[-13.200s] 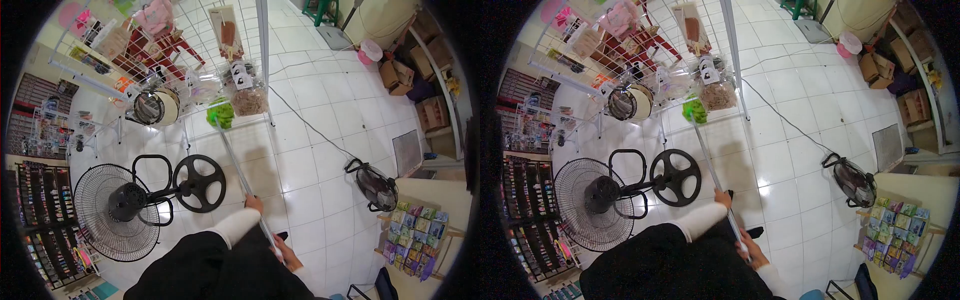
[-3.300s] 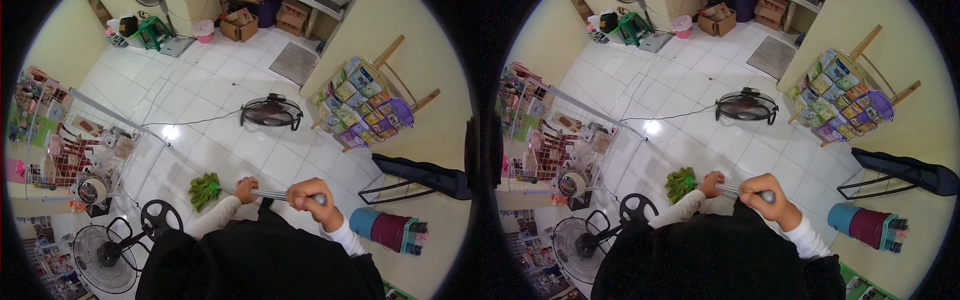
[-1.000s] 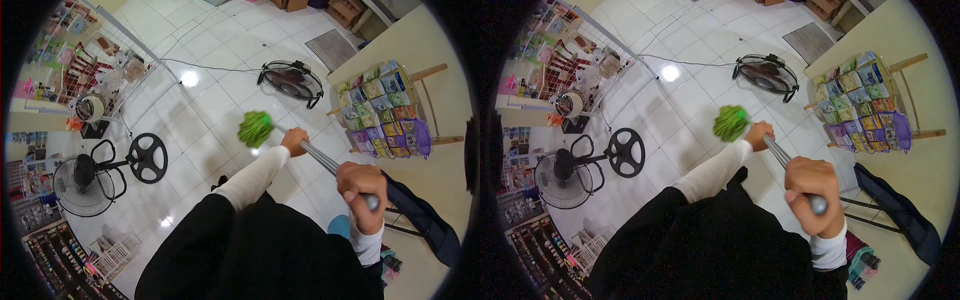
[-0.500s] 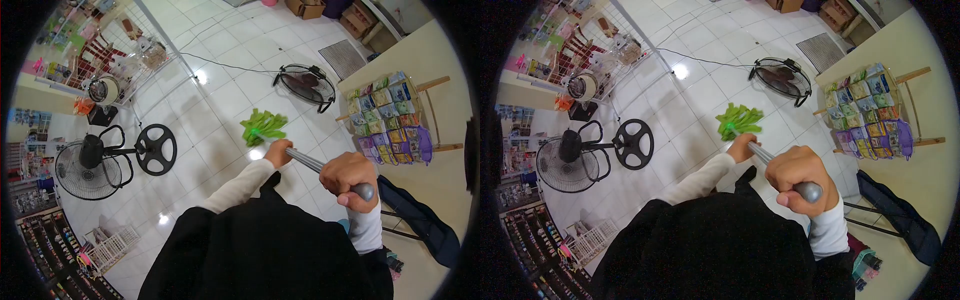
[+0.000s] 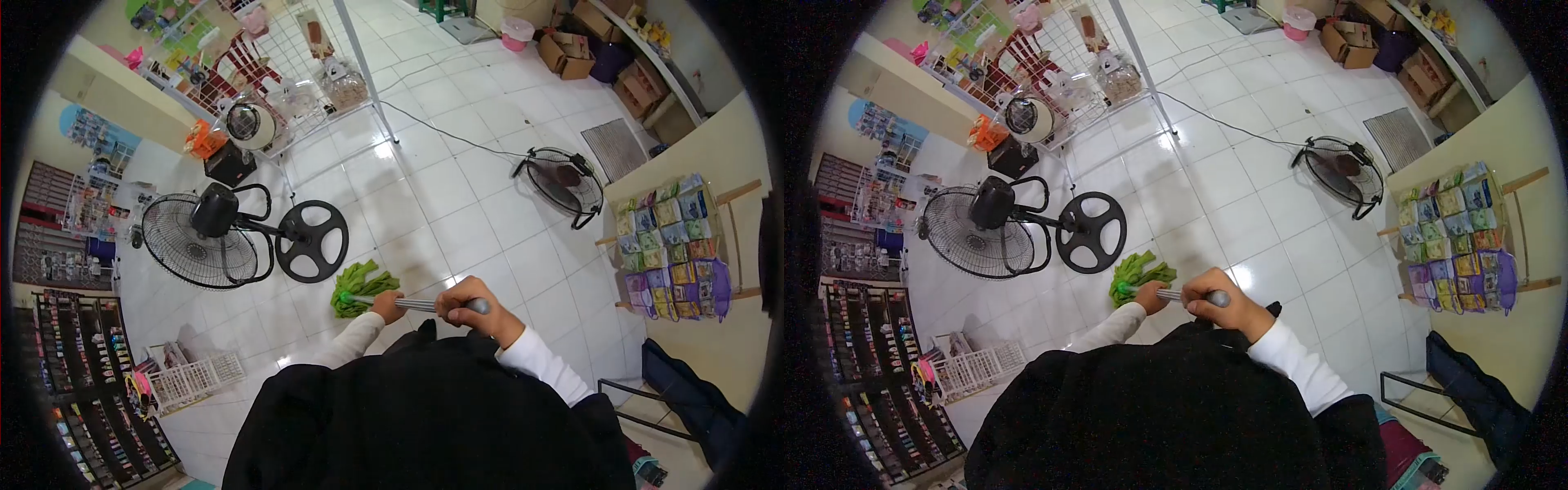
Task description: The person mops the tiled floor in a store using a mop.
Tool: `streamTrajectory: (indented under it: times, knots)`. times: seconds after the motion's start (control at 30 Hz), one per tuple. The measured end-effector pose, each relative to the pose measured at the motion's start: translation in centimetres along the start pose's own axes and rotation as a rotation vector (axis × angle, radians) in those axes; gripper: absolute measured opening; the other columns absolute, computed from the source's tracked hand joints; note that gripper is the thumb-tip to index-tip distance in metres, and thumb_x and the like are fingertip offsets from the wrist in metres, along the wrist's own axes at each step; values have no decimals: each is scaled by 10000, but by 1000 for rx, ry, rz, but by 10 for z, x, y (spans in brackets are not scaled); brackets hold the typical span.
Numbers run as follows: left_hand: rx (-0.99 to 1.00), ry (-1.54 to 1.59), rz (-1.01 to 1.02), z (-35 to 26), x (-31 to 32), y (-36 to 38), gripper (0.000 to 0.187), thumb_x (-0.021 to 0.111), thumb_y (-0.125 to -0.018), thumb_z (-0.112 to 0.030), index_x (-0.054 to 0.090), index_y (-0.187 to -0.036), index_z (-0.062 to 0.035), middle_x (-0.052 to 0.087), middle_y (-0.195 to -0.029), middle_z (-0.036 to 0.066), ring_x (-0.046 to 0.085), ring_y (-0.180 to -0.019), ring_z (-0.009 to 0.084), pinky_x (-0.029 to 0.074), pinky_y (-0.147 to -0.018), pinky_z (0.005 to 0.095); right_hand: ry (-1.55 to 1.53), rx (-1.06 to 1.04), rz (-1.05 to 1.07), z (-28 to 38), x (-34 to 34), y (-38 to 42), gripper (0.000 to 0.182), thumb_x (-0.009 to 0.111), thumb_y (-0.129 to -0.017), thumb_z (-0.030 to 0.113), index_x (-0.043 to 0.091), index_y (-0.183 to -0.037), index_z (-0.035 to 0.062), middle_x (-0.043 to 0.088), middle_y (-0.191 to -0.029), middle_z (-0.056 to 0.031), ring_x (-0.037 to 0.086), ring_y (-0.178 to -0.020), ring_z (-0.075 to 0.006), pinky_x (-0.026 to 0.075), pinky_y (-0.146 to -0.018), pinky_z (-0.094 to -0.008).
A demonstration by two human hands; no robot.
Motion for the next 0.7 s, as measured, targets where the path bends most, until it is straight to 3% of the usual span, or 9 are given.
streamTrajectory:
  times: [0.13, 0.23, 0.37, 0.4, 0.43, 0.5, 0.57, 0.63, 0.7]
  knots:
    - [-94, -64, 146, 12, 10, -5, 154, 614, -666, -237, 592, -624, -91, 590, -659, 155, 583, -687, 358, 466, -636, 440, -9, 147, -42, 3, -2, 16, 209, 547, -759, 120, 474, -633, -30, 466, -538, -58, 445, -494, -129, 365, -478, -261]
    - [45, 5, 95, -12, 28, -27, 146, 604, -641, -220, 613, -643, -74, 589, -664, 174, 575, -679, 374, 459, -637, 452, 24, 117, -143, 27, -21, 33, 161, 520, -770, 78, 507, -667, -45, 501, -561, -75, 463, -499, -132, 379, -487, -254]
    - [189, 69, -8, -93, 49, -73, 163, 587, -643, -219, 608, -591, -66, 596, -690, 180, 571, -711, 372, 461, -664, 454, 105, 73, -272, 76, -69, 60, 175, 552, -724, 97, 519, -651, -59, 528, -578, -100, 479, -491, -144, 385, -486, -258]
    - [131, 14, 157, -121, 50, -90, 158, 597, -636, -227, 613, -613, -72, 597, -699, 170, 566, -722, 367, 457, -668, 450, 128, 54, -369, 93, -76, 66, 191, 554, -704, 105, 492, -612, -51, 504, -552, -99, 465, -474, -148, 368, -471, -264]
    - [276, 52, 74, -134, 69, -105, 167, 605, -618, -234, 614, -634, -68, 600, -721, 166, 561, -744, 364, 452, -683, 443, 154, 36, -464, 111, -83, 71, 212, 556, -684, 112, 465, -573, -44, 480, -526, -98, 450, -456, -153, 352, -456, -270]
    - [355, 169, 32, -182, 87, -133, 203, 620, -571, -238, 598, -644, -50, 589, -703, 170, 561, -744, 357, 447, -674, 441, 200, 25, -432, 149, -104, 78, 239, 544, -639, 103, 383, -513, -19, 414, -475, -91, 413, -422, -172, 303, -429, -287]
    - [358, 248, 142, -239, 93, -159, 180, 618, -570, -213, 593, -636, -48, 577, -679, 177, 560, -721, 360, 446, -647, 436, 287, 45, -469, 178, -114, 86, 235, 535, -605, 91, 347, -499, -3, 386, -462, -92, 395, -410, -194, 289, -431, -300]
    - [528, 394, 8, -277, 112, -182, 141, 611, -572, -180, 574, -605, -48, 566, -657, 181, 556, -700, 365, 445, -623, 431, 411, 48, -450, 190, -125, 93, 227, 530, -579, 80, 332, -495, 8, 367, -458, -96, 389, -410, -223, 287, -437, -314]
    - [514, 345, 151, -306, 138, -215, 135, 613, -590, -161, 526, -562, -61, 563, -647, 167, 556, -700, 355, 442, -604, 432, 565, 38, -372, 194, -133, 93, 211, 530, -560, 71, 335, -501, 14, 357, -466, -103, 392, -423, -259, 295, -446, -330]
Point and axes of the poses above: each hand's wrist, its own y-axis away from the middle knuckle, its own x-axis out of the palm, z = x × y, the point moved 1 cm from there along -y, towards the middle knuckle
